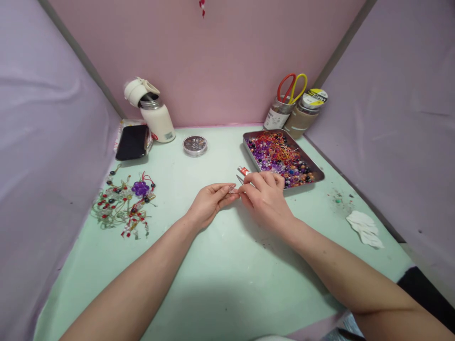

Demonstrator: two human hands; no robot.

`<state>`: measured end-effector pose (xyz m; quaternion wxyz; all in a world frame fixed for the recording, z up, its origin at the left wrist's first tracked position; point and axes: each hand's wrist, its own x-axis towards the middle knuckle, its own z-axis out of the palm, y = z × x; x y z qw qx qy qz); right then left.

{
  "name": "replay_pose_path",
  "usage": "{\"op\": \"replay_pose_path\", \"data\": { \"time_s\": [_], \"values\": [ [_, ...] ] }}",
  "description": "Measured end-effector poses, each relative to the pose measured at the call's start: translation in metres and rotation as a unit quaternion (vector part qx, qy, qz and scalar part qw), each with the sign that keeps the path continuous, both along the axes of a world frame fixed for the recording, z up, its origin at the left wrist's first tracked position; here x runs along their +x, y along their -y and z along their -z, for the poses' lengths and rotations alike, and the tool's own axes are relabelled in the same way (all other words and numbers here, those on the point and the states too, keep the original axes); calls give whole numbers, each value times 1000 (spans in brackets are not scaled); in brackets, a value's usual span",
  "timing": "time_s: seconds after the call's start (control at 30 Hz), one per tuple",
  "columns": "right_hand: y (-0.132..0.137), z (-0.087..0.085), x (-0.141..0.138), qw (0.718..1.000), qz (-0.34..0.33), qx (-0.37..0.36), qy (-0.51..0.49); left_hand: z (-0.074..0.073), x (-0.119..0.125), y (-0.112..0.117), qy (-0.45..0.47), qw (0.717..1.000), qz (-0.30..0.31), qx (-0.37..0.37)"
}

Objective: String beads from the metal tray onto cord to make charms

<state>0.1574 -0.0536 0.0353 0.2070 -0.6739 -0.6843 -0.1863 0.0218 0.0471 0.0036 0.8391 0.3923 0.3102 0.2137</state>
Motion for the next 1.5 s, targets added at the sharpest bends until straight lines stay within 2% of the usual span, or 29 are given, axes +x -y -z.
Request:
{"op": "replay_pose_path", "data": {
  "time_s": [0.73, 1.5],
  "values": [
    [0, 0, 0, 1000, 1, -7, -10, -3, 0, 1, -5, 1000, -4, 0],
    [-1, 2, 0, 1000, -1, -12, -6, 0, 0, 0, 4, 1000, 1, -3]
  ]
}}
